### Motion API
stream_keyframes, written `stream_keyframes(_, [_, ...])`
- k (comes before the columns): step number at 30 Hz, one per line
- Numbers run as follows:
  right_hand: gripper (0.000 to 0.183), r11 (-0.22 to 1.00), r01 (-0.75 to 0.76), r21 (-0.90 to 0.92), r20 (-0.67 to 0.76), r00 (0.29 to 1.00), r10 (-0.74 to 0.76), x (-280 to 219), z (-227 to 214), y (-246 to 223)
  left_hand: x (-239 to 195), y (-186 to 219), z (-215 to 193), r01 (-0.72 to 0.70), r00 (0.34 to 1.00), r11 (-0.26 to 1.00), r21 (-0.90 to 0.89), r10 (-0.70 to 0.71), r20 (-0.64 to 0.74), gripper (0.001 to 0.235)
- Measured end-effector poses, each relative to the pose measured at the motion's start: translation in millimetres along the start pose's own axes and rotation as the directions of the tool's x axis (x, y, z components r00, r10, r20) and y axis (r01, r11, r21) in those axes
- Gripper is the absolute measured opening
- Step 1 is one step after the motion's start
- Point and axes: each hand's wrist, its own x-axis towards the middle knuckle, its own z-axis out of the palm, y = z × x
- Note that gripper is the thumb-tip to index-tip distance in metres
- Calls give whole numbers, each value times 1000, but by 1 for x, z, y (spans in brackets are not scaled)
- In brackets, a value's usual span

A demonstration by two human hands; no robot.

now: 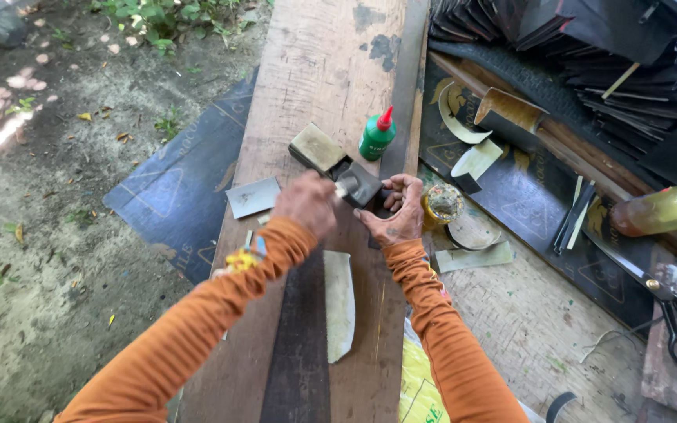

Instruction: The person uses a utility knife to cut thin bamboo strips from a larger piece on a wooden workbench. They repeatedly sharpen the knife on a handheld sharpening stone and continue cutting multiple strips, placing them on the bench.

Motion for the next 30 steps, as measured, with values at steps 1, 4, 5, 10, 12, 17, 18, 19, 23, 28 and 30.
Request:
stream_keyframes(1, [84,1000,-7,22,1,1000,7,4,1,0,2,1,-2,-17,1000,1000,25,17,20,18])
stream_keyframes(4, [83,997,78,-1,-13,997,-78,-1,-3,4,-1,4,4,-43,999,996,73,40,30,18])
stream_keyframes(5, [83,999,36,-24,0,999,-36,-3,-5,5,-1,4,7,-29,999,996,82,31,-19,18])
stream_keyframes(10, [83,997,78,14,-14,997,-78,-2,-1,6,1,2,3,-23,997,999,41,20,70,17])
stream_keyframes(12, [85,1000,9,23,-2,1000,-9,0,0,5,1,5,-2,22,999,1000,6,-21,-38,15])
stream_keyframes(17, [85,999,17,-32,-5,1000,-17,-6,-4,7,-10,15,-7,3,1000,1000,-14,-3,9,14])
stream_keyframes(18, [85,1000,24,-15,-3,1000,-24,-3,-2,6,-9,14,-10,37,999,999,-25,-38,-25,14])
stream_keyframes(19, [86,1000,31,1,0,1000,-31,1,-1,4,-8,13,-12,-11,1000,999,-35,11,-25,15])
stream_keyframes(23, [86,1000,10,8,1,1000,-10,-1,-1,4,-6,10,-6,-26,1000,1000,-6,26,12,15])
stream_keyframes(28, [84,1000,12,17,2,1000,-12,2,-1,4,-9,5,11,-25,1000,993,-116,24,-8,16])
stream_keyframes(30, [84,1000,7,-15,2,1000,-6,2,-2,5,-4,0,18,66,997,983,-173,-71,-22,21])
